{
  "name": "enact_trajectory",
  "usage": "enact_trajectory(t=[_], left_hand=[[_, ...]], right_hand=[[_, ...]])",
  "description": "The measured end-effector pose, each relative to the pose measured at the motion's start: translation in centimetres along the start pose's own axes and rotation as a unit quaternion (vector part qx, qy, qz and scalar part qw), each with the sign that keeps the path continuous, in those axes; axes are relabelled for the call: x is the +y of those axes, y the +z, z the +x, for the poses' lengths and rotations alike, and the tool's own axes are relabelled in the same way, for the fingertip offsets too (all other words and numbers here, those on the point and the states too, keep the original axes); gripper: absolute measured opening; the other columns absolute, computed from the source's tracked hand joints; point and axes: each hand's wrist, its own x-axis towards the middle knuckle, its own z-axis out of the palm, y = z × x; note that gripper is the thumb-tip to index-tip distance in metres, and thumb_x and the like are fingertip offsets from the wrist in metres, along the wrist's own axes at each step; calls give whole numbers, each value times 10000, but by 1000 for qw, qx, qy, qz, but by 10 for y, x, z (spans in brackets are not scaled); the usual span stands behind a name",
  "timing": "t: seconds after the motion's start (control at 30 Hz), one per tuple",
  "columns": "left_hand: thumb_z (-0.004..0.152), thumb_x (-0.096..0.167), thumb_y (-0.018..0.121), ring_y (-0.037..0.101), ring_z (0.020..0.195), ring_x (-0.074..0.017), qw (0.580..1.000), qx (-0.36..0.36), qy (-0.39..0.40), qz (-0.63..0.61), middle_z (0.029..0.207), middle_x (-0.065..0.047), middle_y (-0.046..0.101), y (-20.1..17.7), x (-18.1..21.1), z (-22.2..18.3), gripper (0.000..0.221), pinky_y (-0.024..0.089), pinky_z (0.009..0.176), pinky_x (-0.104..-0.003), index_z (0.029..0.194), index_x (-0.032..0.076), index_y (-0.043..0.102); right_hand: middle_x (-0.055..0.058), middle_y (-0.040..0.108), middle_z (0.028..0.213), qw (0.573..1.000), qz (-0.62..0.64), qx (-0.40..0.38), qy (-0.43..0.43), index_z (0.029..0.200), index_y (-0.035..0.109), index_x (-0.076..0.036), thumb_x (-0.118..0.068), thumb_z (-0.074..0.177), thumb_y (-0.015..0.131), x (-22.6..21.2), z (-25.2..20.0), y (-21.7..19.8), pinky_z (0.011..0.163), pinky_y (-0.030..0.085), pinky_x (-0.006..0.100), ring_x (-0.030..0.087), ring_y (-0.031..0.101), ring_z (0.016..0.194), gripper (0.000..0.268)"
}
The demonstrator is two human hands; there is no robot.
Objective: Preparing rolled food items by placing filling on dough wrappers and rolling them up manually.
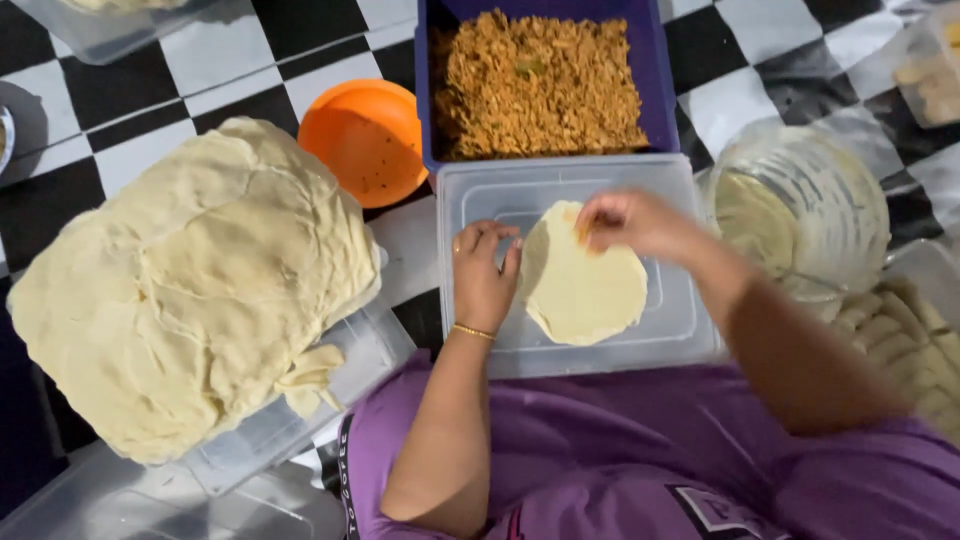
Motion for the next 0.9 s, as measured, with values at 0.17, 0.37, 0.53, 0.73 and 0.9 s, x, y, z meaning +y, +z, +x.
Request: enact_trajectory(t=[0.17,0.37,0.53,0.73,0.9], left_hand=[[869,189,760,598,1148,-301,995,-81,34,43,1104,-37,647,4,5,-8,210,463,1015,-448,1077,191,740],[979,356,628,440,1404,-275,942,-309,45,125,1377,39,633,28,-3,-19,305,272,1128,-500,1262,267,701],[934,427,659,397,1394,-293,915,-362,9,179,1421,29,543,8,24,-9,393,212,1168,-557,1291,265,654],[919,343,703,418,1403,-335,896,-412,18,168,1418,-69,549,9,25,-15,514,202,1204,-556,1387,161,594],[916,260,681,471,1339,-346,892,-432,33,129,1348,-65,626,-13,54,-5,449,230,1172,-563,1354,180,625]], right_hand=[[145,693,1219,946,-284,-57,-146,1205,734,-130,-115,809,745,7,-61,45,824,617,433,387,714,1059,397],[3,715,1144,866,-456,92,-183,1242,688,-257,-212,958,651,54,-73,50,782,620,305,223,743,1005,291],[18,719,1075,881,-418,101,-199,1045,752,-167,-191,889,740,30,-73,35,832,597,333,248,691,1046,159],[84,631,1243,909,-406,9,-92,1217,728,-87,-319,797,815,22,-80,34,875,610,368,292,673,1106,488],[89,672,1197,919,-380,4,-107,1187,740,-91,-194,859,765,16,-84,33,855,616,376,331,698,1101,345]])
